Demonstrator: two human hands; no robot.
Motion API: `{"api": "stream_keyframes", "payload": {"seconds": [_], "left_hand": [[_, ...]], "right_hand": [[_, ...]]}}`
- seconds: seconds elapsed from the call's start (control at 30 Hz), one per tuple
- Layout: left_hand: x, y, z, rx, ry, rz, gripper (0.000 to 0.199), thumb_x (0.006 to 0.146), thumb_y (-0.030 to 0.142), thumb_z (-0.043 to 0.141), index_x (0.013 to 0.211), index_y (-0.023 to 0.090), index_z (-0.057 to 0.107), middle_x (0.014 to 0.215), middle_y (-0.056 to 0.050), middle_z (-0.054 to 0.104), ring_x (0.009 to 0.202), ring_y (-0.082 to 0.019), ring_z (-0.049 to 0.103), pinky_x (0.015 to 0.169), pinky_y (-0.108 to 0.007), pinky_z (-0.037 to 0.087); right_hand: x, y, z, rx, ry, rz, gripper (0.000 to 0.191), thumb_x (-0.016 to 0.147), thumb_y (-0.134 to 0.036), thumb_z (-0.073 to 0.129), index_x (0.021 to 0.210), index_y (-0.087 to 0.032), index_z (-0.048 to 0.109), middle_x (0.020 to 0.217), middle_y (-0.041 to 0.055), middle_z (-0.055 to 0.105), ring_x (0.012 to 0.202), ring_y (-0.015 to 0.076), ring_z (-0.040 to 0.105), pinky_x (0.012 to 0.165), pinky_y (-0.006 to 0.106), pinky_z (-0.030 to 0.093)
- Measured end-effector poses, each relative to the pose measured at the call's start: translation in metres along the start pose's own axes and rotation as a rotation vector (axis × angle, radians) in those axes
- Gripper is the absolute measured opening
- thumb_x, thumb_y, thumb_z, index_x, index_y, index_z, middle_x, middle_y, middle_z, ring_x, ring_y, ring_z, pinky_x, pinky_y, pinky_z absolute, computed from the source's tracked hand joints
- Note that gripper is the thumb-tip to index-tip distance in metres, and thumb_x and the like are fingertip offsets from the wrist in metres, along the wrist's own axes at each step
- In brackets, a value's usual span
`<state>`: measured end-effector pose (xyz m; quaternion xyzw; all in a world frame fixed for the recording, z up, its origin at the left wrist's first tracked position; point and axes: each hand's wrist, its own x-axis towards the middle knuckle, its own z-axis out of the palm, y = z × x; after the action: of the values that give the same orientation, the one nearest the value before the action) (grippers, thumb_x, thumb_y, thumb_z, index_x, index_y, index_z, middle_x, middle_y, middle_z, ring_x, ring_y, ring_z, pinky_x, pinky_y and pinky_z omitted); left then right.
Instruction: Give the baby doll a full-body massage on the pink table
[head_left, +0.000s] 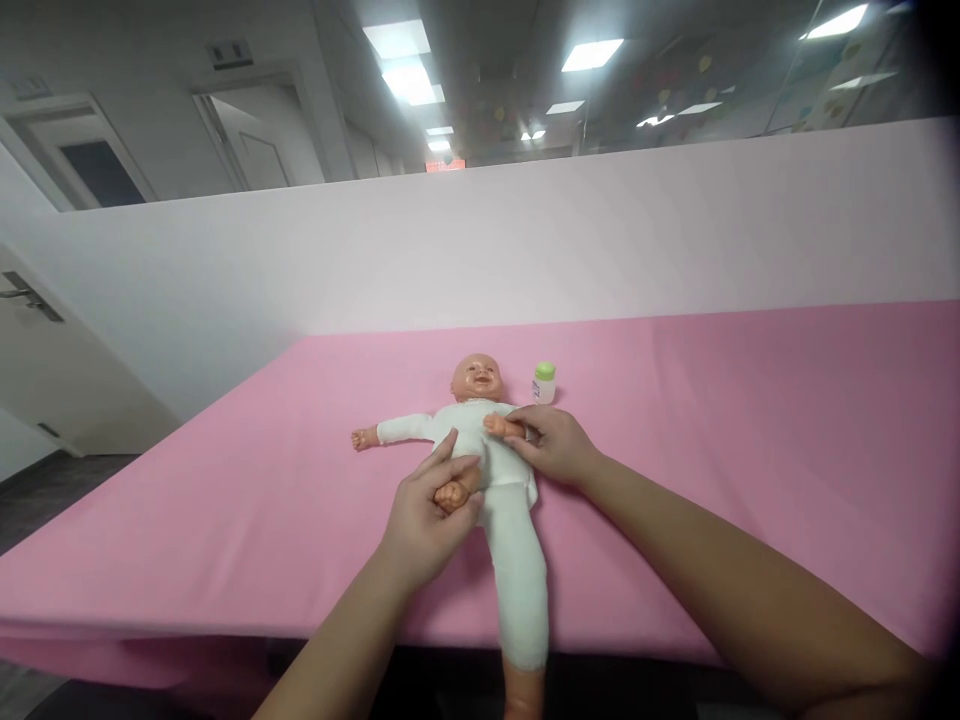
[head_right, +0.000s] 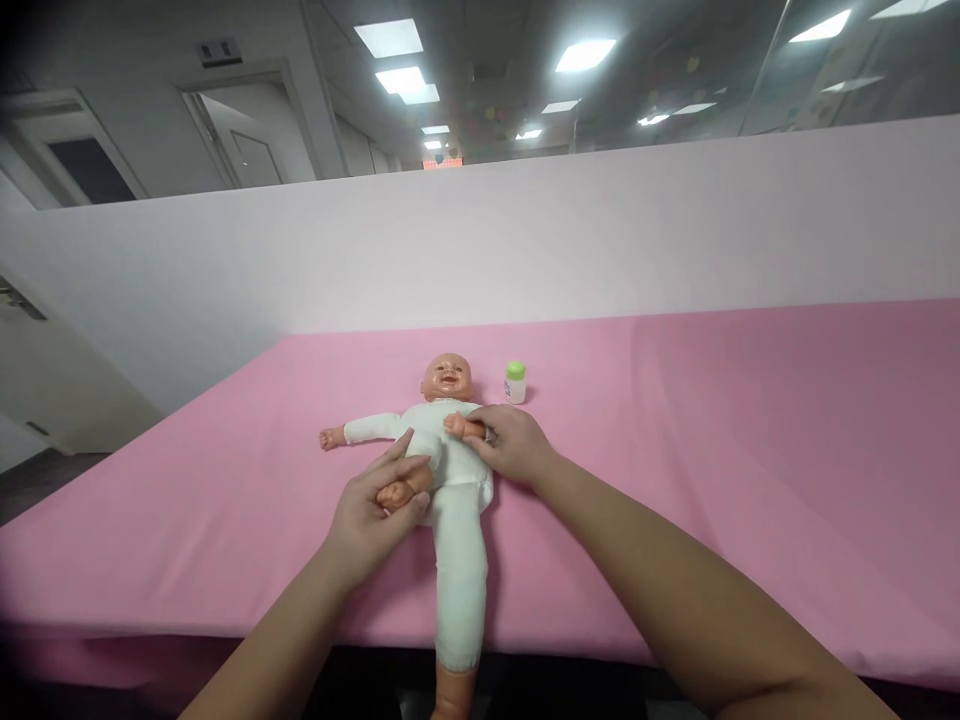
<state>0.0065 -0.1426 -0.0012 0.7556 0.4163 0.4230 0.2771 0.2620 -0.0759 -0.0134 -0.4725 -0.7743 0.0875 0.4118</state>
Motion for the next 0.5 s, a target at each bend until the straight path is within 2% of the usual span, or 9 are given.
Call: {"api": "stream_keyframes", "payload": {"seconds": [0.07,0.13,0.23,0.33,0.4,0.5], "left_hand": [[-0.014,0.004,-0.008,0.045,0.020,0.052,0.043,0.088,0.029,0.071,0.131,0.024,0.072,0.162,-0.014,0.044,0.150,-0.036,0.042,0.120,-0.050,0.041],[-0.034,0.005,-0.018,0.092,0.042,0.124,0.046,0.089,0.028,0.071,0.134,0.026,0.069,0.165,-0.013,0.041,0.149,-0.036,0.043,0.118,-0.049,0.044],[-0.072,-0.001,-0.034,0.172,0.062,0.299,0.053,0.087,0.024,0.070,0.140,0.029,0.065,0.165,-0.012,0.041,0.148,-0.038,0.043,0.111,-0.047,0.053],[-0.111,-0.015,-0.047,0.220,0.084,0.431,0.059,0.083,0.030,0.071,0.141,0.033,0.065,0.166,-0.009,0.040,0.138,-0.040,0.056,0.087,-0.040,0.065],[-0.131,-0.023,-0.052,0.225,0.081,0.339,0.054,0.085,0.038,0.070,0.139,0.041,0.067,0.165,-0.004,0.042,0.123,-0.037,0.068,0.080,-0.041,0.067],[-0.147,-0.034,-0.051,0.235,0.061,0.208,0.053,0.086,0.047,0.070,0.139,0.049,0.065,0.151,-0.002,0.059,0.100,-0.032,0.076,0.067,-0.039,0.068]], "right_hand": [[0.001,0.008,-0.003,0.115,0.140,0.158,0.025,0.094,-0.045,0.065,0.110,-0.026,0.070,0.094,0.0021,0.075,0.070,0.0170,0.064,0.067,0.030,0.050],[0.004,0.023,-0.005,0.248,0.302,0.288,0.034,0.093,-0.049,0.066,0.116,-0.024,0.064,0.094,0.0030,0.074,0.068,0.0163,0.064,0.063,0.028,0.051],[0.009,0.057,-0.010,0.416,0.457,0.400,0.044,0.088,-0.043,0.067,0.126,-0.024,0.058,0.101,0.0044,0.073,0.084,0.0191,0.070,0.070,0.028,0.056],[0.013,0.092,-0.016,0.426,0.544,0.555,0.046,0.082,-0.039,0.068,0.125,-0.024,0.060,0.116,0.0056,0.072,0.099,0.0206,0.071,0.080,0.030,0.057],[0.013,0.109,-0.020,0.320,0.511,0.697,0.041,0.080,-0.040,0.067,0.119,-0.024,0.065,0.114,0.0051,0.073,0.098,0.0213,0.070,0.080,0.031,0.056],[0.010,0.122,-0.025,0.195,0.431,0.817,0.030,0.078,-0.039,0.066,0.103,-0.023,0.072,0.101,0.0055,0.075,0.088,0.0232,0.069,0.072,0.031,0.052]]}}
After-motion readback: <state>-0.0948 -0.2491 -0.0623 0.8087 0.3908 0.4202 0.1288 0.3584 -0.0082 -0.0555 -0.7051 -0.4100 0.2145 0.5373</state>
